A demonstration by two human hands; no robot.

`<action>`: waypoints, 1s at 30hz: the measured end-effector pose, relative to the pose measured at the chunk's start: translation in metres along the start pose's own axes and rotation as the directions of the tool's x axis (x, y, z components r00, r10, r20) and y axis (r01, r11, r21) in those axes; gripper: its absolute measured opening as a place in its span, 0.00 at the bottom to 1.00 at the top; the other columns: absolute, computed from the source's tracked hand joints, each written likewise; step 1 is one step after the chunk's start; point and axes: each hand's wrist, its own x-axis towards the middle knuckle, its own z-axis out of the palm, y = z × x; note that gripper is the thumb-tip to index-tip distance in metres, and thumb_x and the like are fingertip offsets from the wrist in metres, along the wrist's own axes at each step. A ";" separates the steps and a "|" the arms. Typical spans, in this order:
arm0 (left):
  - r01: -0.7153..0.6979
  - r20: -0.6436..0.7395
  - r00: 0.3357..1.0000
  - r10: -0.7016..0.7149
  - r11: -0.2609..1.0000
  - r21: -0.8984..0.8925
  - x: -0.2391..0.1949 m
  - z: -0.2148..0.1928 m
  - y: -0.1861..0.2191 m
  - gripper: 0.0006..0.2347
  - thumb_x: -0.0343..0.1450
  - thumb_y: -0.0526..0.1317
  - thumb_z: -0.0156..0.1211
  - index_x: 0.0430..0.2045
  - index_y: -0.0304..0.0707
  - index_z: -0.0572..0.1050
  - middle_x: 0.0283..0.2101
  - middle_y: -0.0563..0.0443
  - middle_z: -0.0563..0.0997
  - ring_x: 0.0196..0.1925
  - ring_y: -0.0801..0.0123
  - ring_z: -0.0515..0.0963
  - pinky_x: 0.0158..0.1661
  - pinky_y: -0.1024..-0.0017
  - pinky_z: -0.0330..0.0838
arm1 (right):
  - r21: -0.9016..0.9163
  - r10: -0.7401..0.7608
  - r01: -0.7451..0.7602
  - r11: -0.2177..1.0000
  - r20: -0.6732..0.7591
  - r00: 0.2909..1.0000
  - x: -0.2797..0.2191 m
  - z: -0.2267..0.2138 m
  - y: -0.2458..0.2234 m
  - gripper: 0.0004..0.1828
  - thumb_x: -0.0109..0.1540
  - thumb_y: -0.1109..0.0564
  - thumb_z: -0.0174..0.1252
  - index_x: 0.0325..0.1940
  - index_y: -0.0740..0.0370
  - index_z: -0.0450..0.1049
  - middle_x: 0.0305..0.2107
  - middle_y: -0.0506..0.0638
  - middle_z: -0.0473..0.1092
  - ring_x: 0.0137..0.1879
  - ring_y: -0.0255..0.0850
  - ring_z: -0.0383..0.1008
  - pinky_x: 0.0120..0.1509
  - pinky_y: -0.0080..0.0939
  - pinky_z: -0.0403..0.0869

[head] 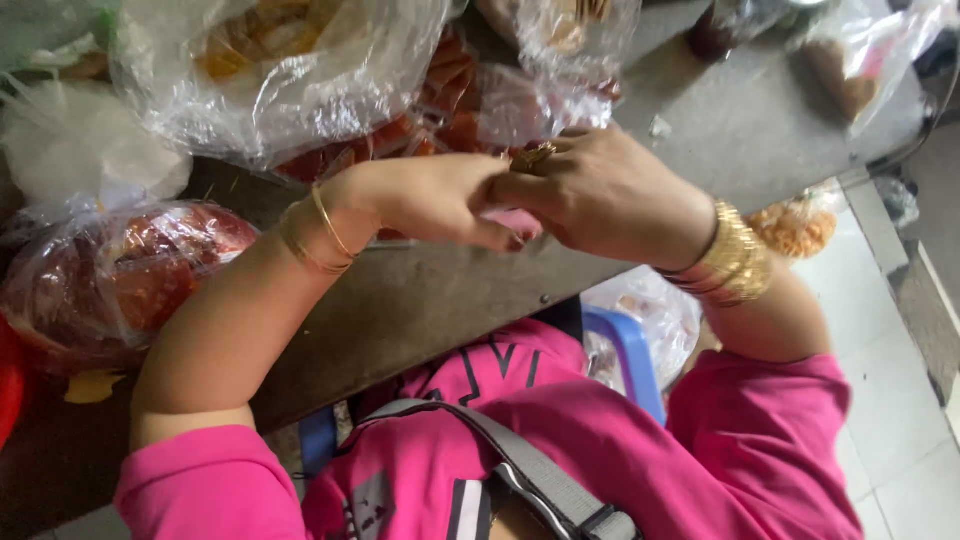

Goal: The person packs small sachets of red sauce and yellow seasoning into a clear plastic bag by hand.

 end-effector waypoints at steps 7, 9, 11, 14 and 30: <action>0.291 -0.214 0.851 -0.479 0.771 -0.567 0.015 0.049 0.015 0.14 0.69 0.42 0.62 0.46 0.37 0.79 0.40 0.44 0.85 0.46 0.55 0.84 0.50 0.58 0.76 | 0.196 0.125 -0.060 0.979 -0.338 0.933 -0.030 0.032 0.048 0.06 0.66 0.54 0.67 0.45 0.54 0.79 0.24 0.50 0.73 0.31 0.51 0.76 0.39 0.50 0.75; 0.084 -0.225 0.774 -0.591 0.448 -0.890 0.014 0.062 0.026 0.14 0.67 0.34 0.63 0.46 0.30 0.81 0.42 0.43 0.84 0.47 0.56 0.83 0.52 0.56 0.76 | 0.293 0.270 -0.157 0.943 -0.401 0.875 -0.034 0.037 0.055 0.22 0.59 0.47 0.76 0.52 0.54 0.79 0.29 0.47 0.71 0.32 0.47 0.73 0.40 0.48 0.73; -0.068 -0.317 0.741 -0.592 0.403 -0.913 0.019 0.068 0.002 0.14 0.67 0.33 0.63 0.46 0.30 0.80 0.42 0.41 0.84 0.47 0.54 0.83 0.52 0.55 0.76 | 0.401 0.374 -0.206 0.893 -0.406 0.834 -0.042 0.042 0.059 0.31 0.59 0.46 0.77 0.60 0.58 0.73 0.39 0.53 0.72 0.41 0.49 0.74 0.49 0.49 0.73; -0.239 -0.430 0.709 -0.559 0.383 -0.892 0.012 0.075 -0.031 0.14 0.67 0.33 0.66 0.46 0.32 0.80 0.41 0.41 0.84 0.44 0.55 0.83 0.50 0.55 0.77 | 0.647 0.601 -0.280 0.709 -0.346 0.721 -0.048 0.078 0.067 0.28 0.61 0.57 0.71 0.63 0.64 0.70 0.40 0.57 0.74 0.42 0.48 0.78 0.49 0.46 0.76; -0.357 -0.573 0.790 -0.216 0.597 -0.718 -0.061 0.092 -0.087 0.13 0.60 0.32 0.79 0.34 0.33 0.80 0.22 0.49 0.80 0.22 0.73 0.80 0.26 0.73 0.81 | 0.670 0.727 -0.317 0.671 -0.510 0.460 -0.012 0.089 -0.027 0.06 0.71 0.75 0.58 0.49 0.74 0.79 0.29 0.57 0.71 0.32 0.38 0.70 0.43 0.41 0.75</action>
